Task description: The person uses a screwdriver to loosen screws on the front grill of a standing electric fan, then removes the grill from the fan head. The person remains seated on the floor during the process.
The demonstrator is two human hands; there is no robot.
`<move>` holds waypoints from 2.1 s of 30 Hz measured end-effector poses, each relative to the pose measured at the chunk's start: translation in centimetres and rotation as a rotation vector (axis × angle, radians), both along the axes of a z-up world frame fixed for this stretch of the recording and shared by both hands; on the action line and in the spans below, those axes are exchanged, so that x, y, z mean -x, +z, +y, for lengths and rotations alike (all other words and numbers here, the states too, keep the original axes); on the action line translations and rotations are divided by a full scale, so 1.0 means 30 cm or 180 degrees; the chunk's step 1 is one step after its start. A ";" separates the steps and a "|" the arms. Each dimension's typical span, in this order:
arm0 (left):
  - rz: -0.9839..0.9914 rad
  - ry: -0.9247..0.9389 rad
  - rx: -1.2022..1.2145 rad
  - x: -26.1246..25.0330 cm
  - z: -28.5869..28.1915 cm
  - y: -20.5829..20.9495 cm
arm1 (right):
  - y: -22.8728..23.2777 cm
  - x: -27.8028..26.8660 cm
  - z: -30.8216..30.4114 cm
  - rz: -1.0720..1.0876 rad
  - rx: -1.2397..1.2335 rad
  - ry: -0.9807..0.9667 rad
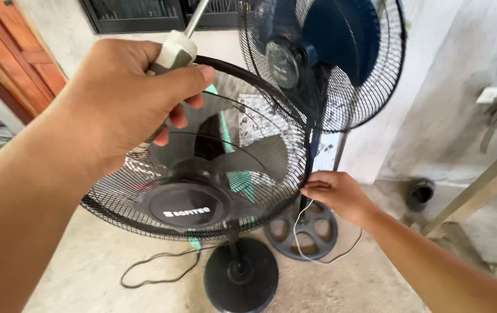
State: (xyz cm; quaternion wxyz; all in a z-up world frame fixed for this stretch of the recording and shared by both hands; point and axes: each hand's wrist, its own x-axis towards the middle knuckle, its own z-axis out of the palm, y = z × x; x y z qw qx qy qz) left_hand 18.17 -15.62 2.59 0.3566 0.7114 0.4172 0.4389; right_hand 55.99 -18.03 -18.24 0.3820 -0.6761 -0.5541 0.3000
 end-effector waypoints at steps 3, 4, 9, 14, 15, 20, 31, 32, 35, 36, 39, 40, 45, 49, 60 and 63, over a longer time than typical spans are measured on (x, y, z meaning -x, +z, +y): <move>0.0185 0.0081 0.0100 -0.044 -0.039 0.031 | -0.020 0.065 0.000 0.0230 -0.0560 0.0059; 0.0240 0.0088 0.0069 -0.062 -0.051 0.038 | -0.029 0.086 -0.002 0.0007 -0.0743 -0.0066; 0.0658 -0.0052 -0.0165 -0.146 -0.071 0.031 | -0.060 0.191 -0.022 -0.0646 -0.1081 -0.0724; 0.1241 0.0153 -0.1135 -0.220 -0.032 -0.018 | -0.042 0.227 -0.036 -0.0742 -0.1340 -0.0685; 0.1236 0.0099 -0.1609 -0.230 -0.024 -0.017 | -0.034 0.226 -0.036 -0.0677 -0.1299 -0.0643; 0.1832 -0.0002 -0.2667 -0.294 0.050 0.050 | -0.019 0.187 0.003 -0.0715 -0.1217 -0.0333; 0.2596 0.0506 -0.1293 -0.277 0.157 0.097 | -0.140 0.032 0.184 0.1293 -0.0790 0.1054; 0.2625 0.0512 -0.1380 -0.272 0.153 0.093 | -0.157 0.027 0.190 0.1451 -0.0692 0.1054; 0.2701 0.0568 -0.1449 -0.267 0.147 0.089 | -0.202 0.045 0.186 0.1835 -0.0306 0.0821; 0.2715 0.0576 -0.1377 -0.269 0.147 0.089 | -0.213 0.052 0.176 0.1942 -0.0167 0.0683; 0.2759 0.0623 -0.1253 -0.269 0.137 0.092 | -0.218 0.066 0.159 0.2010 -0.0270 0.0805; 0.2771 0.0642 -0.1274 -0.270 0.132 0.093 | -0.212 0.063 0.158 0.1849 -0.0292 0.0935; 0.2654 0.0866 -0.0844 -0.272 0.100 0.087 | -0.198 0.038 0.185 0.1735 -0.0304 0.1553; 0.2447 0.0913 -0.0889 -0.271 0.077 0.057 | -0.206 0.027 0.210 0.1892 -0.0087 0.1655; 0.1174 0.1559 -0.1692 -0.133 0.037 -0.052 | -0.164 0.002 0.223 0.1358 -0.0092 0.1659; 0.0401 0.1989 -0.1939 0.015 0.019 -0.148 | -0.152 0.001 0.204 0.1330 -0.0020 0.1423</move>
